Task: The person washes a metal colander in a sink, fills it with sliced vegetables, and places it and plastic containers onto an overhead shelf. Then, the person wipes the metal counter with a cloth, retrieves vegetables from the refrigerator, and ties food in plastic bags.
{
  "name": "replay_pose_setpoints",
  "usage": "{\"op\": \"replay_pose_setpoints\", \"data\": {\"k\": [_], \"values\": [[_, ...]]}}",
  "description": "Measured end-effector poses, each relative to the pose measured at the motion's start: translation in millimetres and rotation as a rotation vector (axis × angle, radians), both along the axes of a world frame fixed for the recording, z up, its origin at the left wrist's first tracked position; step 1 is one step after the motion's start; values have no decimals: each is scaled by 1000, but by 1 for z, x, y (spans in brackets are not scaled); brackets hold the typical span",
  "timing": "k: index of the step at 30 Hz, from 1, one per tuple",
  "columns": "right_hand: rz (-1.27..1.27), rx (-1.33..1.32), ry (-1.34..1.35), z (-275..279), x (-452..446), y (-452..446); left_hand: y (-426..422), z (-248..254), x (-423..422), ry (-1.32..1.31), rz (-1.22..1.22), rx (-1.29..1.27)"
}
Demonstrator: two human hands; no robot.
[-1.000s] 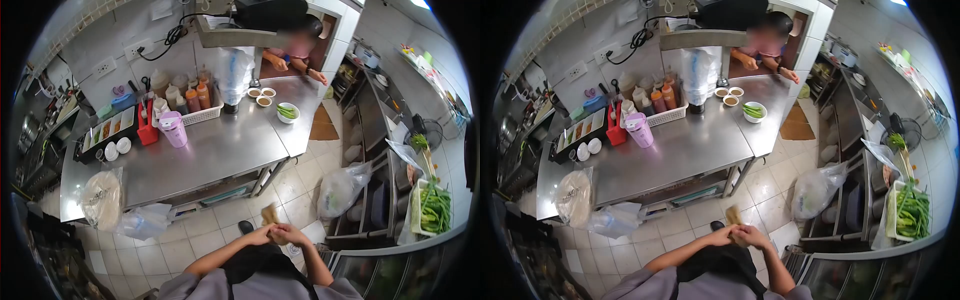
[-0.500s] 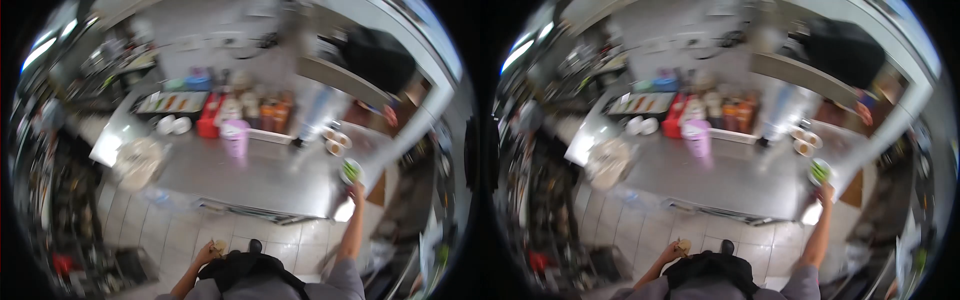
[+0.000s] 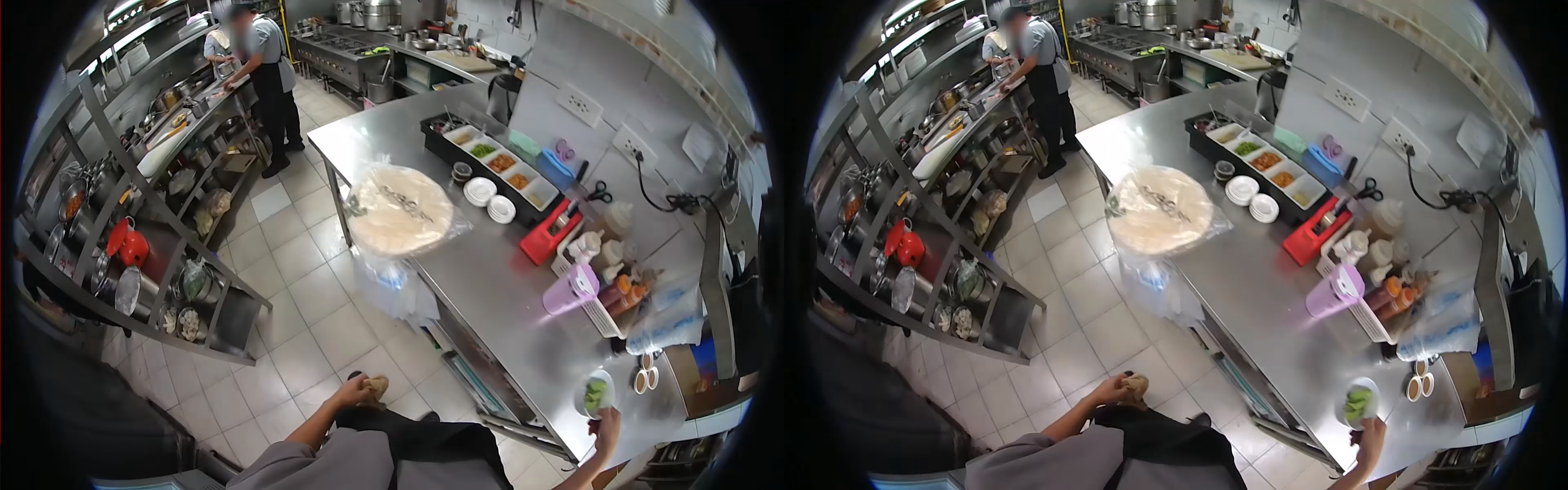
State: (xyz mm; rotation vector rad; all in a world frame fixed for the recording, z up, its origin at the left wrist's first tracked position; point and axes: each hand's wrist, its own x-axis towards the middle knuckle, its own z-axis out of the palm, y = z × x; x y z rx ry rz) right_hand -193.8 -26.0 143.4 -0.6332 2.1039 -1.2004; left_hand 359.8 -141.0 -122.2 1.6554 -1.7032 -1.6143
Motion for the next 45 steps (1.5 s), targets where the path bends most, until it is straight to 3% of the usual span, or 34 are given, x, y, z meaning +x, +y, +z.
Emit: {"op": "replay_pose_setpoints", "data": {"k": [4,8,13,17,24,31,39,45], "values": [[307,-29,-145,8,129,-117,-41,10,46,63,69,-29],[576,-49,-42,13,262,-233,-65,27,107,183,246,-11],[684,-184,-105,4,400,-354,-64,21,192,72,423,-187],[791,-243,-117,-5,475,-427,-56,21,235,41,585,-154],[1005,-170,-185,4,568,-528,-87,37,271,70,818,-181],[1109,-189,-287,2,638,-653,-178,61,313,9,1004,-205],[1039,-290,-332,-4,707,-773,-299,87,368,32,988,-265],[933,-242,-542,-20,733,-822,-373,79,400,49,925,-261]]}}
